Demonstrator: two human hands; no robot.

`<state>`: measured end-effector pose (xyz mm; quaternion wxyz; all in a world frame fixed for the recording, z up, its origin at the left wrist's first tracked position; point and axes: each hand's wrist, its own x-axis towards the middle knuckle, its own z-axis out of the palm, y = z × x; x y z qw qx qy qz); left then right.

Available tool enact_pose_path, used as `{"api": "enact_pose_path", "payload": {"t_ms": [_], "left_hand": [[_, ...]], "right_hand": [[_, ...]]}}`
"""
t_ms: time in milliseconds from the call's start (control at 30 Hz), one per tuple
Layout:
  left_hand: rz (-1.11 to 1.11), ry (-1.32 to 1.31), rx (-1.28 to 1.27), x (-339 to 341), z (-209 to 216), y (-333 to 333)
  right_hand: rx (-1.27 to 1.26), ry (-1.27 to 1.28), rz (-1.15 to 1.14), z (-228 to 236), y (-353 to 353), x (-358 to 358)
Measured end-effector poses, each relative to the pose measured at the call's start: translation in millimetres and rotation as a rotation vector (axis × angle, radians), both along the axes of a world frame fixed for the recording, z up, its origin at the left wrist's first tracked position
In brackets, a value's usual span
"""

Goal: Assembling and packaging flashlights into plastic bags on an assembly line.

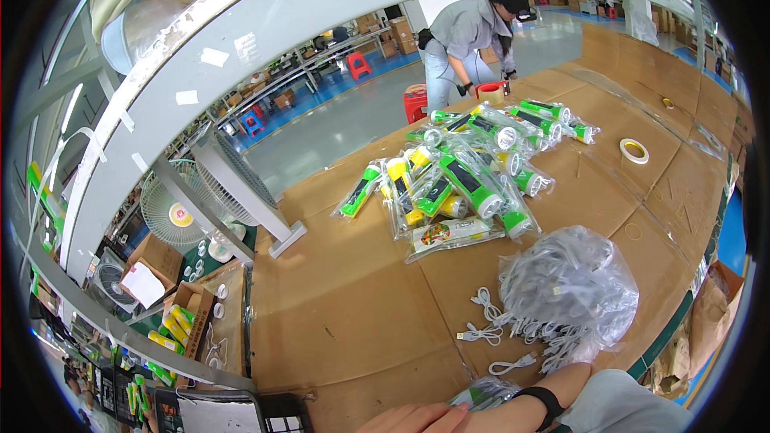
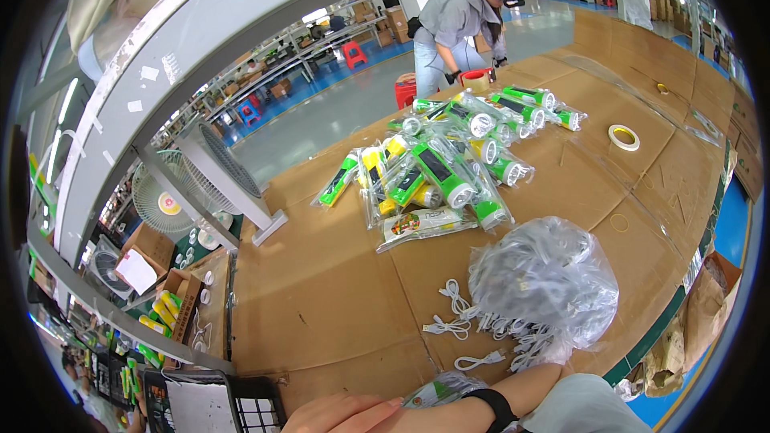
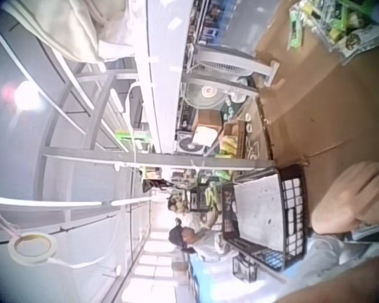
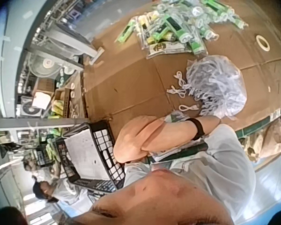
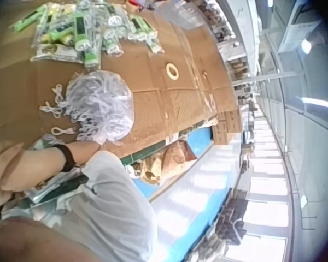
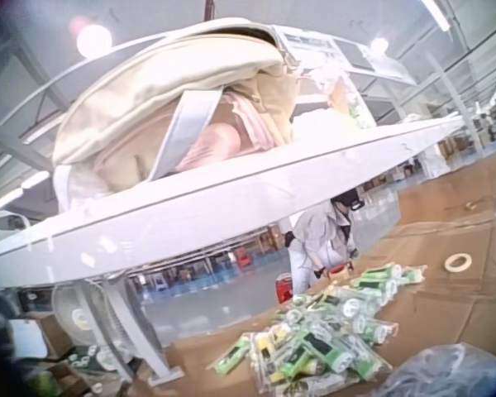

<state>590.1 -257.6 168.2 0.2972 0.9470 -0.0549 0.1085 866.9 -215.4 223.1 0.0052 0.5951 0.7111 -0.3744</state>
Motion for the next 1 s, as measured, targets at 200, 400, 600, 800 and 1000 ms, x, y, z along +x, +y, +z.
{"api": "enact_pose_path", "payload": {"t_ms": [200, 400, 600, 800, 1000], "left_hand": [[-0.019, -0.018, -0.004, 5.9, -4.8, -0.8], [-0.043, -0.042, -0.004, 11.2, -8.5, -2.3], [-0.061, -0.061, -0.004, 15.4, -12.4, -2.6], [-0.058, -0.085, -0.005, 20.2, -15.7, -3.0], [-0.07, -0.103, -0.005, 26.6, -19.3, -4.1]], "right_hand": [[0.069, 0.018, -0.019, -19.0, -31.6, -46.1], [0.143, 0.03, -0.041, -32.8, -61.0, -83.6], [0.216, 0.047, -0.058, -45.2, -83.5, -111.6], [0.287, 0.063, -0.052, -54.1, -99.9, -129.9], [0.359, 0.084, -0.063, -62.7, -116.4, -139.5]]}}
